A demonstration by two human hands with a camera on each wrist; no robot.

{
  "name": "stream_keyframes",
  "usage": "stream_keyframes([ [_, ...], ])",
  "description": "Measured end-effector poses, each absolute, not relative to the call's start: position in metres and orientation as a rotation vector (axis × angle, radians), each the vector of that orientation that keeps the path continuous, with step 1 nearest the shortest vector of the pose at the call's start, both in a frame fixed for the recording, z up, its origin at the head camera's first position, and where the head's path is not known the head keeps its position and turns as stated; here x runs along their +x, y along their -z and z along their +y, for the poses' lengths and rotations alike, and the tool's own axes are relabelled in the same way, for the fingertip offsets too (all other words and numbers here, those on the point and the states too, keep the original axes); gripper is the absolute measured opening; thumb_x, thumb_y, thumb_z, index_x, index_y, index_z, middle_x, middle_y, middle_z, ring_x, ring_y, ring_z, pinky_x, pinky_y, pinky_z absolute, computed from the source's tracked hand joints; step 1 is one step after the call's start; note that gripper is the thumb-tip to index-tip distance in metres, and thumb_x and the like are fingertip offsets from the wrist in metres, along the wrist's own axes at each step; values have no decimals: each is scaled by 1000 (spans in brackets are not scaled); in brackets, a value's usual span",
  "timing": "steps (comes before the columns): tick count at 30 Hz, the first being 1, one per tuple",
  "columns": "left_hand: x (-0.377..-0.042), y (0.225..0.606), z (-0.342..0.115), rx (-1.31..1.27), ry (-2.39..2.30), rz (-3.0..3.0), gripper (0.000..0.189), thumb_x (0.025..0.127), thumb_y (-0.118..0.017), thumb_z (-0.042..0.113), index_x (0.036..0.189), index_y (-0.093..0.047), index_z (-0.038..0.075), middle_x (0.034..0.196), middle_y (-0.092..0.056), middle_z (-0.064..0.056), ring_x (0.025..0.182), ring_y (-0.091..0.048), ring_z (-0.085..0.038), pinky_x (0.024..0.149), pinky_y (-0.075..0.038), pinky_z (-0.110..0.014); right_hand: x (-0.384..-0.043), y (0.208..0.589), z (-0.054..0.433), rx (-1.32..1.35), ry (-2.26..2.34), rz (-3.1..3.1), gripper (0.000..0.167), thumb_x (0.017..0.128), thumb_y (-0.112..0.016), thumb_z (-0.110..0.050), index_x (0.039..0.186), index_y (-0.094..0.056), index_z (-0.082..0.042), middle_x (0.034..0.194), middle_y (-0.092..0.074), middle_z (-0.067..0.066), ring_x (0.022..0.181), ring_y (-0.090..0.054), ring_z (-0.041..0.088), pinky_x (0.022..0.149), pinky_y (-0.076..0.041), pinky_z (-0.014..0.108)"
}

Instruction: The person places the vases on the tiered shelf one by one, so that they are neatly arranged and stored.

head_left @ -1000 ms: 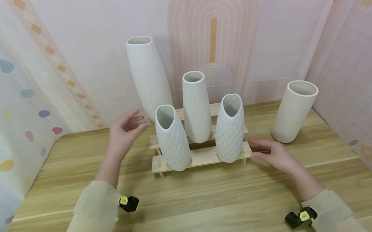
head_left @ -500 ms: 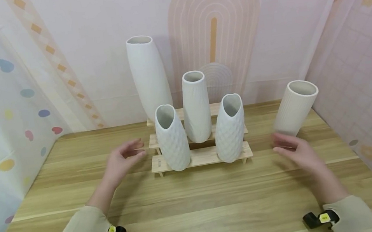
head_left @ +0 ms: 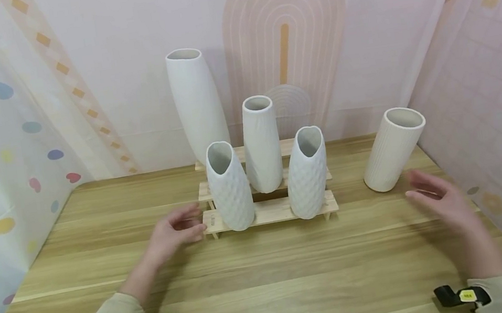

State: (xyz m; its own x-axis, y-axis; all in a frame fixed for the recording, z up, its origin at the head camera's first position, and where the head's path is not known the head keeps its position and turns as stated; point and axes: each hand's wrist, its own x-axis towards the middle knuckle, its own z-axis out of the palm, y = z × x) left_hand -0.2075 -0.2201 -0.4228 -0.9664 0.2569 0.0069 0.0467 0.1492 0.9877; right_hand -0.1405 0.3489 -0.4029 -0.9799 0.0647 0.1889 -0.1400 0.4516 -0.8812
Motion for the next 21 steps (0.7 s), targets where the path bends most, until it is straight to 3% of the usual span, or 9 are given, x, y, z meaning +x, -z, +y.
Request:
stream_keyframes([
  [2, -208, 423, -217, 306, -1895, 2280, 63, 86, -75, 0, 141, -45, -10, 135, -50, -32, 104, -63, -18, 78, -58, -33, -139, 400, 354, -1, -1492, -2534, 62, 97, -66, -19, 150, -38, 1, 121, -55, -23, 103, -50, -13, 82, -42, 5],
  [5, -208, 422, -212, 321, -1830, 2364, 62, 84, -77, 1, 138, -49, -10, 133, -54, -31, 106, -63, -24, 79, -57, -28, -139, 396, 359, -68, -1426, -2573, 67, 98, -65, -25, 153, -34, -2, 140, -54, 1, 106, -48, -11, 81, -42, 4],
  [8, -209, 423, -210, 337, -1759, 2458, 60, 83, -79, 3, 135, -53, -10, 128, -58, -29, 103, -63, -27, 78, -55, -23, -141, 393, 360, -93, -1386, -2600, 71, 99, -63, -28, 155, -27, -2, 152, -38, 22, 119, -49, 3, 82, -41, 3],
  [12, -211, 424, -208, 335, -1709, 2503, 58, 82, -81, 6, 133, -57, -8, 122, -62, -25, 98, -62, -24, 76, -53, -23, -146, 391, 357, -107, -1404, -2606, 78, 99, -62, -29, 158, -16, -5, 156, -27, 26, 136, -39, 37, 84, -39, 2],
  [16, -212, 426, -208, 330, -1693, 2507, 57, 82, -81, 8, 131, -59, -7, 117, -64, -22, 94, -61, -20, 75, -53, -24, -155, 392, 354, -101, -1444, -2570, 84, 99, -64, -27, 159, -9, -9, 158, -22, 26, 138, -30, 47, 89, -38, 3],
  [19, -213, 428, -209, 334, -1676, 2516, 56, 81, -82, 8, 131, -60, -6, 114, -65, -21, 93, -61, -21, 74, -53, -25, -164, 395, 351, -85, -1486, -2533, 87, 98, -65, -24, 160, -5, -11, 159, -18, 27, 141, -26, 47, 109, -34, 22],
  [21, -213, 428, -209, 330, -1662, 2523, 56, 81, -82, 9, 131, -60, -5, 112, -64, -20, 93, -60, -22, 74, -52, -25, -170, 396, 349, -83, -1529, -2510, 90, 97, -66, -23, 160, -2, -15, 160, -15, 25, 142, -23, 46, 115, -29, 39],
])
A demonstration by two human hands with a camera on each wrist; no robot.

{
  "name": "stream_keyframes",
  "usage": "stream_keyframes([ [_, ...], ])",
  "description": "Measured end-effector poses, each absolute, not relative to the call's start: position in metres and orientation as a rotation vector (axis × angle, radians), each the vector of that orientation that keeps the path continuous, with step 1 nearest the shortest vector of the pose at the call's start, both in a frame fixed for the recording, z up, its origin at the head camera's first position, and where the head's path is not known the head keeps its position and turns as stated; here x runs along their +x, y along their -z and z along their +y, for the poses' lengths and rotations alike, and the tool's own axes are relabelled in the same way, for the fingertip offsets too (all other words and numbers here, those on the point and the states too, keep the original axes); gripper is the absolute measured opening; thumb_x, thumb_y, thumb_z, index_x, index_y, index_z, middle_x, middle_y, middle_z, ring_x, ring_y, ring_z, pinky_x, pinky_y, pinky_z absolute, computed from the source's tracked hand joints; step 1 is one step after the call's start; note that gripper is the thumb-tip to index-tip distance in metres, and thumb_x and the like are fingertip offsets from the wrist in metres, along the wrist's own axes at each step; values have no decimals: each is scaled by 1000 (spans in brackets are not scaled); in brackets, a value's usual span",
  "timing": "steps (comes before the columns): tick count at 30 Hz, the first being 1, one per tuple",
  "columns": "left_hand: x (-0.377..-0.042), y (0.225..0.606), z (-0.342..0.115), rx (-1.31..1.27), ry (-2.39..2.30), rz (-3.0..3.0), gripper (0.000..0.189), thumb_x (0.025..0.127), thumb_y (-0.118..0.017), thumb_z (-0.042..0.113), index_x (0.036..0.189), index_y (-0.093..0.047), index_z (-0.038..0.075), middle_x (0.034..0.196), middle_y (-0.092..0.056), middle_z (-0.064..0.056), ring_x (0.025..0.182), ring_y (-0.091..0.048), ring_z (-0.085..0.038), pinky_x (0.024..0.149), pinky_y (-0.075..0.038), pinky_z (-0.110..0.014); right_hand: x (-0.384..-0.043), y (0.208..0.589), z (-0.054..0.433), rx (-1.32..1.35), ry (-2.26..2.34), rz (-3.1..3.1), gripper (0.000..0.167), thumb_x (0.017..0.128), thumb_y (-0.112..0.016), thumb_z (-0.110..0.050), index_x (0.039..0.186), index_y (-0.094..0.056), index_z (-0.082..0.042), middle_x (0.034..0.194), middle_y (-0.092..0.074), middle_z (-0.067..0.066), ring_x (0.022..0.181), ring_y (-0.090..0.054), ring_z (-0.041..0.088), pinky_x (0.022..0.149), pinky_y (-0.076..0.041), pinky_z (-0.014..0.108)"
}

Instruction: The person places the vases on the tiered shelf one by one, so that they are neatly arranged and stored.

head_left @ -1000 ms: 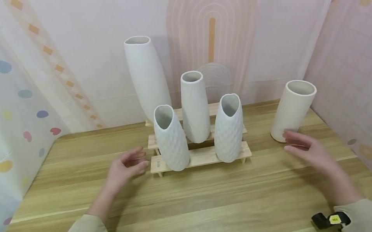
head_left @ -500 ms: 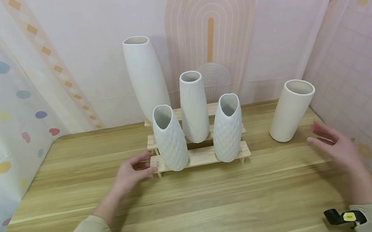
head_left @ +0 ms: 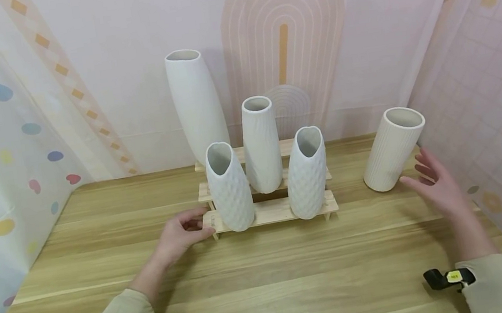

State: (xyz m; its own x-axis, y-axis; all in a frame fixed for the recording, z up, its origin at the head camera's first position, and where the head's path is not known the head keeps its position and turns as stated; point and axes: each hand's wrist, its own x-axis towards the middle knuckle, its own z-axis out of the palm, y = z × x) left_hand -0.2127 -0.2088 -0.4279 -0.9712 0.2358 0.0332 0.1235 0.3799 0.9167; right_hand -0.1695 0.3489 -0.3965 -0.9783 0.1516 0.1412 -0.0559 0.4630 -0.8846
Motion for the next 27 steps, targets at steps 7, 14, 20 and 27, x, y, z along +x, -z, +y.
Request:
stream_keyframes([
  [7, -211, 426, -208, 336, -1664, 2508, 54, 81, -82, 8, 129, -60, -7, 105, -65, -18, 90, -60, -21, 71, -52, -25, -195, 401, 341, -19, -1615, -2421, 91, 93, -71, -15, 160, -10, -16, 158, -19, 25, 140, -26, 47, 113, -25, 59],
  [14, -209, 423, -208, 353, -1649, 2507, 55, 82, -81, 8, 130, -58, -8, 101, -66, -17, 89, -61, -20, 70, -52, -25, -209, 410, 330, -22, -1585, -2398, 75, 90, -74, -12, 150, -30, -10, 128, -45, -3, 114, -48, 12, 98, -42, 29],
  [20, -208, 421, -208, 368, -1653, 2503, 56, 83, -81, 8, 130, -57, -9, 100, -66, -18, 90, -60, -22, 70, -51, -24, -214, 417, 326, -60, -1569, -2373, 74, 89, -74, -12, 148, -31, -1, 123, -46, -6, 103, -47, 2, 83, -41, 14],
  [27, -209, 422, -207, 365, -1643, 2518, 55, 82, -81, 8, 130, -58, -7, 97, -66, -16, 88, -60, -22, 68, -51, -24, -212, 418, 324, -105, -1567, -2332, 72, 88, -76, -13, 146, -35, -1, 120, -48, -7, 101, -49, 3, 81, -43, 13],
])
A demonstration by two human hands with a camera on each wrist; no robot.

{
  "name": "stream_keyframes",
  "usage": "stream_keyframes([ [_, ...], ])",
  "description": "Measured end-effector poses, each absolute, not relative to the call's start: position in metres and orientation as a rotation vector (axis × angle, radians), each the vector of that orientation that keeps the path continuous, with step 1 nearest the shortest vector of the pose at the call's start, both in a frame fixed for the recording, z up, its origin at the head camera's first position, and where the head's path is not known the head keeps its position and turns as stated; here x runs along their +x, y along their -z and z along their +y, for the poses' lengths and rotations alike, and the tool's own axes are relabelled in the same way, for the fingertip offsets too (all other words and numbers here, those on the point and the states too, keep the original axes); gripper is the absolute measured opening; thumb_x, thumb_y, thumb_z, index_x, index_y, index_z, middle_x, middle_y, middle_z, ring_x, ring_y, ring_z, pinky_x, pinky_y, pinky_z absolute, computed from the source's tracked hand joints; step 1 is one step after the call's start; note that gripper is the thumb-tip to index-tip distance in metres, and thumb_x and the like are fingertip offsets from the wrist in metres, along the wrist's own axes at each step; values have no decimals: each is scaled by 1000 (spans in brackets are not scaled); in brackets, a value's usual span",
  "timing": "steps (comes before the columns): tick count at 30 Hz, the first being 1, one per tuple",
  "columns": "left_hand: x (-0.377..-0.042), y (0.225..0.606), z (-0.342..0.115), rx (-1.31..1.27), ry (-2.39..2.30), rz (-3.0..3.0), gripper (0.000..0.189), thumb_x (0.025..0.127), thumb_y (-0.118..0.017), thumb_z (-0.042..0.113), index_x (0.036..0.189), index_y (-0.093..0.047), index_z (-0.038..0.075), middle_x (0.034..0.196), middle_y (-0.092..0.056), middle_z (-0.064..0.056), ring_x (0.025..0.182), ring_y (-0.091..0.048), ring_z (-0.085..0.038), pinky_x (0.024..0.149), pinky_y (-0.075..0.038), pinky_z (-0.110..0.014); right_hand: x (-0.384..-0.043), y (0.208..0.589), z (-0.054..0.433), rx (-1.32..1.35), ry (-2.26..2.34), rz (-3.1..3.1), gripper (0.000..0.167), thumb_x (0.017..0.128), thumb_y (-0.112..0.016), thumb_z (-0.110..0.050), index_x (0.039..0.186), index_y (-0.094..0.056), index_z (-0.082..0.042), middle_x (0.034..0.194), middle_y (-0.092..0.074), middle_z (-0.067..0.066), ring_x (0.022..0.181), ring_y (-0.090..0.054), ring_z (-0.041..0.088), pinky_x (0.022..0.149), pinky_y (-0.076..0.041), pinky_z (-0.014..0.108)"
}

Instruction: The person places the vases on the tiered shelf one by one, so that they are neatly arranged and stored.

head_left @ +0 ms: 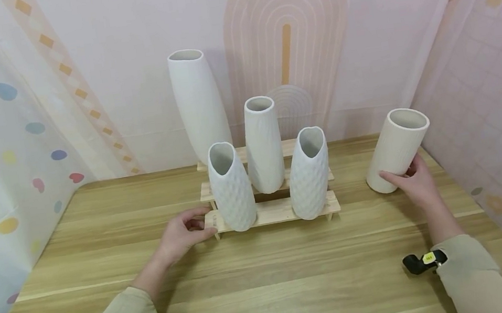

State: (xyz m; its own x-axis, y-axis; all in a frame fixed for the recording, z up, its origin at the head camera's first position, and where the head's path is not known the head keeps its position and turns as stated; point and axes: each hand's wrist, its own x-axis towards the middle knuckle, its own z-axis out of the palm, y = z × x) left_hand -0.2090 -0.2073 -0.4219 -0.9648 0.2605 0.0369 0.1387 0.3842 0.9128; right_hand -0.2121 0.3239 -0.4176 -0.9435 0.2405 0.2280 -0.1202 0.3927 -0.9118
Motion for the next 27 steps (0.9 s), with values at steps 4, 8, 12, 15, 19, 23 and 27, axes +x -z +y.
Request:
stream_keyframes([
  [4, -211, 424, -207, 365, -1641, 2517, 54, 82, -81, 8, 129, -59, -6, 96, -66, -15, 87, -60, -22, 67, -51, -25, -209, 416, 322, -140, -1546, -2329, 71, 87, -77, -16, 145, -38, -1, 117, -49, -9, 100, -49, 3, 79, -43, 13],
  [8, -212, 425, -208, 373, -1641, 2512, 53, 82, -81, 7, 129, -59, -8, 95, -67, -15, 86, -61, -21, 67, -51, -25, -207, 411, 320, -137, -1565, -2315, 69, 88, -77, -16, 144, -40, -5, 115, -51, -11, 100, -50, 1, 79, -44, 12],
  [12, -211, 423, -208, 366, -1626, 2523, 55, 82, -81, 8, 130, -58, -7, 96, -66, -15, 87, -61, -22, 68, -51, -25, -209, 396, 315, -68, -1586, -2275, 67, 87, -77, -14, 144, -43, -11, 117, -53, -12, 105, -52, 3, 82, -44, 14],
  [15, -211, 423, -208, 348, -1613, 2537, 55, 82, -82, 10, 130, -59, -5, 99, -65, -15, 89, -60, -23, 70, -51, -25, -211, 379, 308, 4, -1574, -2262, 68, 86, -77, -12, 145, -44, -11, 122, -55, -8, 109, -52, 6, 84, -44, 17],
  [19, -211, 424, -209, 351, -1608, 2543, 56, 82, -82, 10, 130, -59, -4, 101, -64, -16, 90, -59, -24, 71, -52, -26, -215, 355, 295, 73, -1561, -2286, 67, 86, -78, -15, 144, -45, -11, 124, -56, -4, 111, -53, 8, 85, -45, 19],
  [23, -211, 426, -210, 363, -1613, 2538, 55, 82, -82, 10, 130, -59, -4, 104, -65, -18, 90, -60, -24, 71, -52, -26, -223, 335, 279, 156, -1606, -2281, 67, 86, -79, -14, 144, -46, -11, 125, -57, 1, 112, -54, 11, 85, -46, 20],
  [27, -212, 427, -209, 373, -1614, 2539, 55, 82, -82, 9, 130, -60, -5, 105, -66, -18, 90, -62, -24, 70, -53, -26, -235, 324, 262, 234, -1673, -2246, 66, 84, -79, -10, 142, -47, -8, 126, -58, 4, 112, -55, 12, 86, -48, 22],
])
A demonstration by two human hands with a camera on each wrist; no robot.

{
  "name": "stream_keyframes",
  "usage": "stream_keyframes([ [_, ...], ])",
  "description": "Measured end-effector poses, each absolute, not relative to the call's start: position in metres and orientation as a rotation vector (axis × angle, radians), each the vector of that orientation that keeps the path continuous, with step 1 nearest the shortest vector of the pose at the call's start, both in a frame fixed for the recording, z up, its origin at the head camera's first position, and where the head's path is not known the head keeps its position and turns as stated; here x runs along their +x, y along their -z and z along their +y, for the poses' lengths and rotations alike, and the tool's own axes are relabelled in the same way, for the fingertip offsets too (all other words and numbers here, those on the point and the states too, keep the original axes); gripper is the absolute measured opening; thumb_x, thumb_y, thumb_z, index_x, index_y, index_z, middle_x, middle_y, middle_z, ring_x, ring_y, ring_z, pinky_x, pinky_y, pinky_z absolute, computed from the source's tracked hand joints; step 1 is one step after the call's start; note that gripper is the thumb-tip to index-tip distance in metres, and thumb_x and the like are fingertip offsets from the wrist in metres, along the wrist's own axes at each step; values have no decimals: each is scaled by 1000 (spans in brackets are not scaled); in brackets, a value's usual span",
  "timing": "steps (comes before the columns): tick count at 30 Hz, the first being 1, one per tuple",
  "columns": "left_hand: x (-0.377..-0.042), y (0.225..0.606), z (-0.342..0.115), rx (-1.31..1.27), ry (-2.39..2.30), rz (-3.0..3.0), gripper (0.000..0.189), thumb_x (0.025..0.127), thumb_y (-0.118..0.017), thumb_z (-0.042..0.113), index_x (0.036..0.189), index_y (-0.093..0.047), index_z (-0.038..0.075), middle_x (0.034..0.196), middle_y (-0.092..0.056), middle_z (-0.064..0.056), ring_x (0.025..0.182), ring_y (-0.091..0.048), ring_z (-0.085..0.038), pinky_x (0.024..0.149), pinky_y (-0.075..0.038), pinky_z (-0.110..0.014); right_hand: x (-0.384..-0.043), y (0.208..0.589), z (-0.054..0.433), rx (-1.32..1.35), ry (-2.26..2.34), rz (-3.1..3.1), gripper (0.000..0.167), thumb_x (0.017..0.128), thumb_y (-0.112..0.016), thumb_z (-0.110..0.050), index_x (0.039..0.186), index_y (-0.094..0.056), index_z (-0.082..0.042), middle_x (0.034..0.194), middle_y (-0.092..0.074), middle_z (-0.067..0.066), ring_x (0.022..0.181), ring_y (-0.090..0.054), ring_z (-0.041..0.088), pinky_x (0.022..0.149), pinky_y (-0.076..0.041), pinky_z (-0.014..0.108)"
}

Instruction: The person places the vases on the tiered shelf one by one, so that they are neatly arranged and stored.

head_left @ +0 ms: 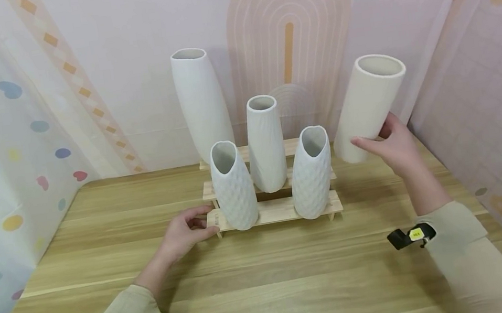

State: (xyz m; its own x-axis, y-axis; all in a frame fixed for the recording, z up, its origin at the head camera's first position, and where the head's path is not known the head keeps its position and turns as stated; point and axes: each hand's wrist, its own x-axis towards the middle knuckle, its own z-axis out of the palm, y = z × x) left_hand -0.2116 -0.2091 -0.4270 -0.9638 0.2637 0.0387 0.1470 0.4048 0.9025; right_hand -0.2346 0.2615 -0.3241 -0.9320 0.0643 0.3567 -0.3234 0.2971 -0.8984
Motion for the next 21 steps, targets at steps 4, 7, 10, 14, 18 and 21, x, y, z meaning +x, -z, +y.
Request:
stream_keyframes([
  [4, -212, 428, -207, 385, -1628, 2534, 54, 82, -81, 8, 129, -60, -6, 107, -66, -18, 90, -63, -24, 70, -53, -26, -247, 319, 248, 298, -1729, -2232, 66, 84, -79, -7, 141, -46, -6, 126, -58, 6, 113, -56, 14, 88, -48, 24],
  [7, -211, 428, -207, 390, -1631, 2530, 54, 82, -81, 8, 129, -60, -6, 108, -65, -19, 90, -63, -25, 70, -53, -26, -255, 317, 240, 329, -1780, -2241, 68, 85, -77, -6, 143, -43, -4, 128, -56, 8, 113, -55, 16, 89, -48, 26],
  [10, -211, 427, -207, 384, -1628, 2527, 54, 82, -81, 8, 129, -60, -6, 109, -64, -19, 90, -63, -25, 70, -53, -26, -262, 316, 234, 353, -1808, -2255, 69, 85, -77, -5, 144, -41, -3, 130, -55, 12, 113, -55, 17, 90, -48, 27],
  [14, -210, 425, -207, 386, -1633, 2525, 54, 82, -81, 8, 129, -60, -7, 113, -62, -21, 90, -62, -24, 70, -53, -26, -268, 316, 229, 381, -1806, -2279, 70, 85, -76, -5, 145, -39, -2, 133, -53, 15, 114, -55, 19, 90, -48, 28],
  [18, -209, 424, -207, 378, -1654, 2517, 55, 82, -81, 7, 130, -59, -8, 117, -60, -22, 91, -62, -23, 70, -52, -25, -275, 315, 222, 396, -1801, -2283, 69, 85, -73, -1, 145, -39, 0, 133, -53, 18, 112, -55, 19, 89, -47, 27],
  [21, -209, 424, -207, 373, -1664, 2514, 56, 82, -81, 7, 131, -58, -8, 117, -59, -22, 91, -61, -22, 69, -52, -25, -280, 315, 217, 397, -1793, -2287, 68, 85, -73, -1, 144, -39, 2, 131, -54, 21, 109, -55, 19, 87, -47, 26],
])
